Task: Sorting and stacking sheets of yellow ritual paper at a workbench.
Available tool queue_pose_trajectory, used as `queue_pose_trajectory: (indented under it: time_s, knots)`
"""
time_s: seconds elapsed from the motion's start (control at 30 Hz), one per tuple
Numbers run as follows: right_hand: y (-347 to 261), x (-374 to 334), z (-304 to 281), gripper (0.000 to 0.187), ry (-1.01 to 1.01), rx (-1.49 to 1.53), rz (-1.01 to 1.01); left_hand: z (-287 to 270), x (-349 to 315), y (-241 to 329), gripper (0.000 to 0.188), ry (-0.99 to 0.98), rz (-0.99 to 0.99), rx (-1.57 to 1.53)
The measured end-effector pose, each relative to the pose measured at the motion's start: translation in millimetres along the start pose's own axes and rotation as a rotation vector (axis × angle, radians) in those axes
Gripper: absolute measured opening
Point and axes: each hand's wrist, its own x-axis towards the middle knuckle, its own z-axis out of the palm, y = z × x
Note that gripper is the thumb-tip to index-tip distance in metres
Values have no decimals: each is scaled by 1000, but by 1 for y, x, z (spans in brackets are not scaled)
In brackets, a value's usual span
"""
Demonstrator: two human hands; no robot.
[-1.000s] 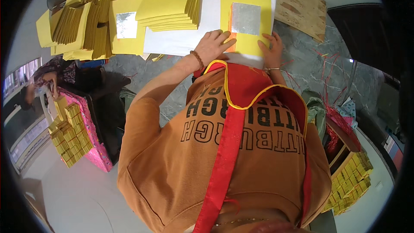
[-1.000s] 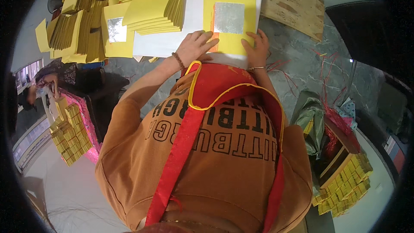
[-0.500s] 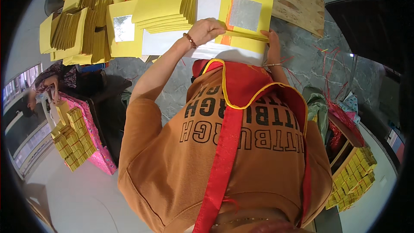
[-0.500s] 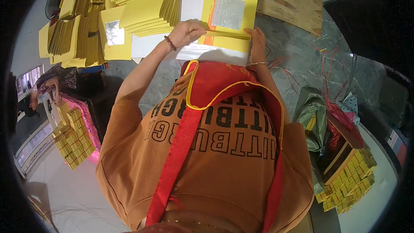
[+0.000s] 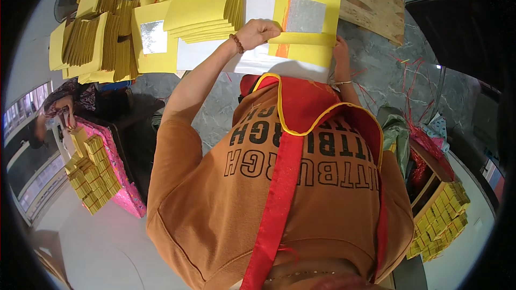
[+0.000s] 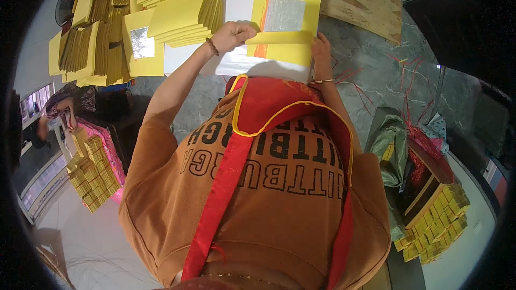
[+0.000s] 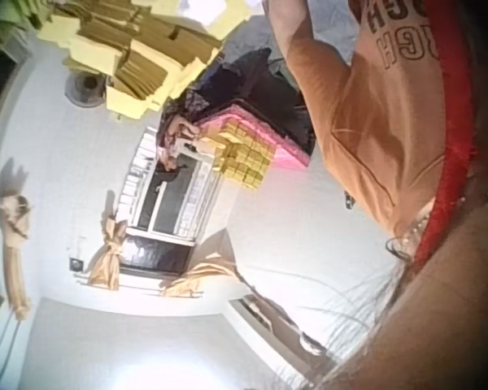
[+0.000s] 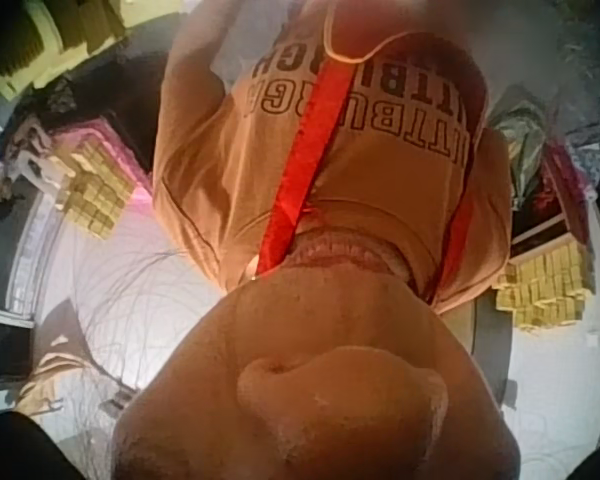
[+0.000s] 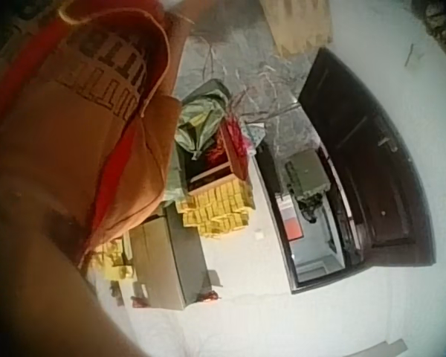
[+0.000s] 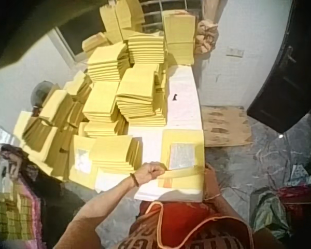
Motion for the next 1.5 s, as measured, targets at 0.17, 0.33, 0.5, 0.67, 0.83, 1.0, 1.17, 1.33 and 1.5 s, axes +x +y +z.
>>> queue_pose_trajectory:
  time_s: [0.17,0.33,0.5,0.67,0.83,1.0,1.17,1.33,1.5]
  knots:
    - [1,-24,4,30,126,-567,-482,5,-3,-8,19,58,48,-118]
    - [2,-9,5,30,121,-358,-459,6,-2,-18,23,348,520,240]
    - [-14,-8,2,26,102,-35,-370,11,10,-3,21,478,496,534]
    - [-64,-40,-3,26,-65,-518,-638,6,-14,-1,23,423,721,496]
    - [-66,-64,0,24,-271,-794,-805,30,-47,-4,21,216,502,281]
    - [-59,-69,7,32,-193,-591,-218,45,-46,-1,21,303,184,143]
    - [-37,-50,17,44,-2,-459,-271,58,-33,-11,21,405,27,-64]
    - [-43,-45,23,54,45,-499,-225,60,-24,-17,21,502,-11,-23]
    - [-47,-39,29,47,60,-625,-346,56,-15,-16,22,538,-105,28]
